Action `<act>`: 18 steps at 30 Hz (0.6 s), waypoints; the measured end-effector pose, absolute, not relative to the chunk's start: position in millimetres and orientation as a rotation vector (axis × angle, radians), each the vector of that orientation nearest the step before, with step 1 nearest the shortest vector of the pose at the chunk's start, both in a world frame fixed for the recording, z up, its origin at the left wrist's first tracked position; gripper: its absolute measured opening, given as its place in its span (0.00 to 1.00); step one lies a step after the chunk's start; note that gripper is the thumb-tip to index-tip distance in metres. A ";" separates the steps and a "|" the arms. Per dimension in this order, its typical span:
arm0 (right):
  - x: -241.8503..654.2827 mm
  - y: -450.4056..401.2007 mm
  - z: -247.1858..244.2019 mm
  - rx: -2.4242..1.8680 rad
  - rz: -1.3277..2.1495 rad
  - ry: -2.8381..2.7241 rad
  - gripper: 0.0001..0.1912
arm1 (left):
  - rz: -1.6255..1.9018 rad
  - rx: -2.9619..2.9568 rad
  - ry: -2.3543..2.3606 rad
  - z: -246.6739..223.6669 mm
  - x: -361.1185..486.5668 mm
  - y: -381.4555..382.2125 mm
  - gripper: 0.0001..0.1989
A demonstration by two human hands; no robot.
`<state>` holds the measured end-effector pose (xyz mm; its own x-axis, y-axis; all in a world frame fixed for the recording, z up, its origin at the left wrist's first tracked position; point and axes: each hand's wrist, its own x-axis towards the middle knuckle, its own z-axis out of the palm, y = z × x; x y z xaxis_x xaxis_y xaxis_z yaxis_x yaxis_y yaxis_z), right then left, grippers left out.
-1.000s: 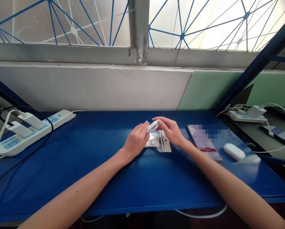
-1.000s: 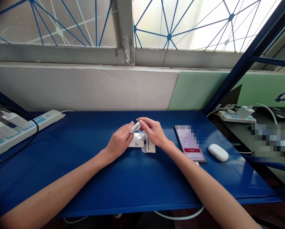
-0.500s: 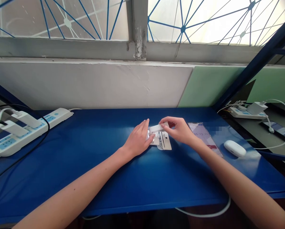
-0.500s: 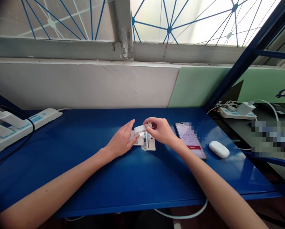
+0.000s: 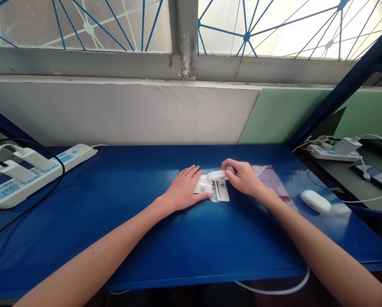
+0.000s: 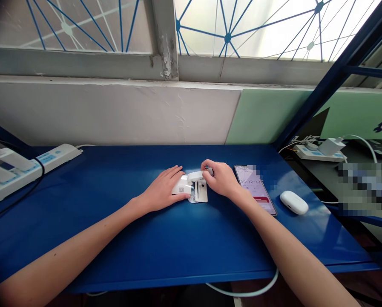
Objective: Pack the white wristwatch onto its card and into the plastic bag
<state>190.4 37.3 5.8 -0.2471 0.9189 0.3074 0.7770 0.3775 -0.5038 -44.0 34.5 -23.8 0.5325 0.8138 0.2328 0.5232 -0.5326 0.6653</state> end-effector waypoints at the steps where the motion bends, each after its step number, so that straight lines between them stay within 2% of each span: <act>1: 191.6 38.3 5.9 -1.473 0.376 -2.060 0.07 | 0.688 2.298 1.116 -23.2 -43.6 34.4 0.33; 5: 196.5 44.8 3.7 -1.540 0.610 -1.948 0.07 | 0.494 2.542 1.254 -22.4 -42.4 33.9 0.35; 10: 196.6 47.7 1.9 -1.441 0.961 -1.760 0.08 | 0.455 2.659 1.293 -23.1 -42.6 33.3 0.35; 12: 194.6 44.8 3.7 -1.416 0.909 -1.805 0.07 | 0.466 2.669 1.285 -23.7 -43.0 33.2 0.35; 18: 194.1 37.1 10.6 -1.545 0.428 -2.039 0.06 | 0.484 2.682 1.297 -24.6 -43.0 32.0 0.34</act>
<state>194.1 37.1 10.6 -0.1959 0.9540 0.2271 0.7823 0.2917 -0.5505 -43.0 32.0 -24.6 0.5810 0.7804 0.2310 0.7411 -0.6246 0.2464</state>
